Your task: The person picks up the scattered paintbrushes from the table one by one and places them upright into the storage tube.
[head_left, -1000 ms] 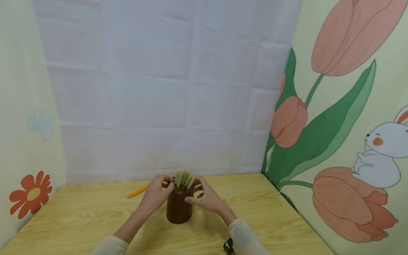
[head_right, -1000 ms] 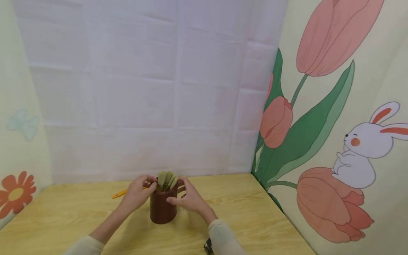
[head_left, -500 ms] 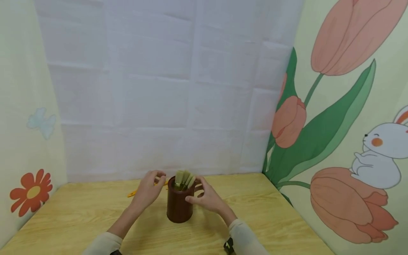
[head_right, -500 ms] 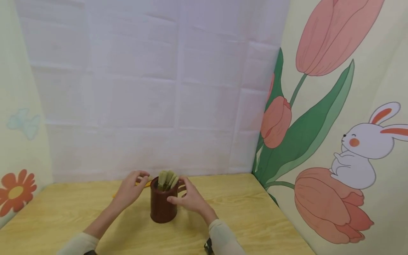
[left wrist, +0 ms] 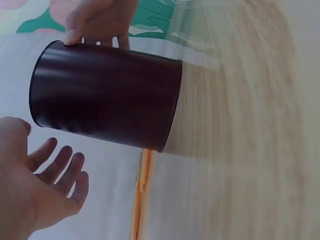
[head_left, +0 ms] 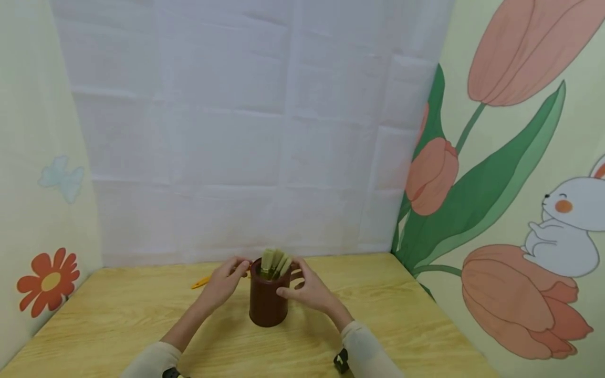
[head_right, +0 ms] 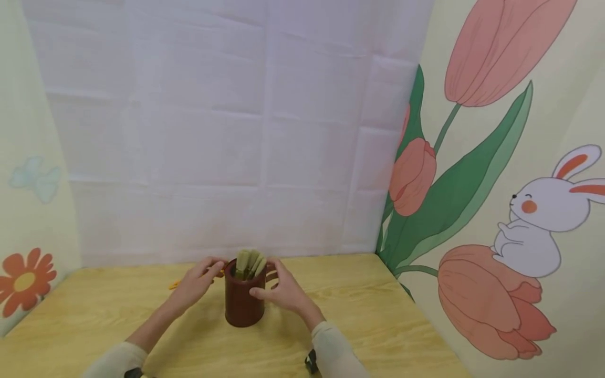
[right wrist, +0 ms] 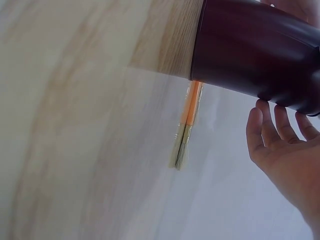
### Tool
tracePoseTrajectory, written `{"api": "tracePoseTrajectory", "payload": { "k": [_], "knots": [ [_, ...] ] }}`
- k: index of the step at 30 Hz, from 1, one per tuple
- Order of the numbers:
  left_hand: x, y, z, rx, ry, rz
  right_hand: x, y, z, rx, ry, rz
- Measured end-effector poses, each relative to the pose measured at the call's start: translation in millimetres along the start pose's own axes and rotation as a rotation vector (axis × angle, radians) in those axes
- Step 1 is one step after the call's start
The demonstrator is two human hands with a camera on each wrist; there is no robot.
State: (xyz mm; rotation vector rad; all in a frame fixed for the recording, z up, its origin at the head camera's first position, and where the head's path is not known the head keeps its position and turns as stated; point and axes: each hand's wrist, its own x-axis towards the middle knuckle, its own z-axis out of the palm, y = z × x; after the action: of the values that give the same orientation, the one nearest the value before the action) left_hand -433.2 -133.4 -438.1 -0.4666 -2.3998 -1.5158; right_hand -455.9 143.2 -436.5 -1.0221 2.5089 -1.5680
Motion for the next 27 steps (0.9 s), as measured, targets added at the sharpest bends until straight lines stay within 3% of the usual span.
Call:
{"api": "tracePoseTrajectory", "payload": {
  "k": [4, 8, 13, 22, 27],
  "knots": [
    [-4.7, 1.9, 1.3, -0.109, -0.086, -0.013, 2.1, -0.3, 3.1, 0.014, -0.008, -0.015],
    [-8.8, 2.1, 3.8, -0.078, -0.163, 0.038, 2.6, -0.3, 6.1, 0.022, -0.011, -0.021],
    [-10.8, 1.0, 8.4, -0.035, -0.171, 0.070, 2.3, -1.8, 7.6, 0.037, -0.015, -0.016],
    [-11.3, 4.4, 4.2, -0.086, -0.171, 0.032, 4.6, -4.2, 4.5, 0.055, -0.057, -0.039],
    [-13.2, 3.0, 4.7, -0.105, -0.161, 0.014, 1.0, -1.1, -7.3, 0.044, -0.112, -0.051]
  ]
}}
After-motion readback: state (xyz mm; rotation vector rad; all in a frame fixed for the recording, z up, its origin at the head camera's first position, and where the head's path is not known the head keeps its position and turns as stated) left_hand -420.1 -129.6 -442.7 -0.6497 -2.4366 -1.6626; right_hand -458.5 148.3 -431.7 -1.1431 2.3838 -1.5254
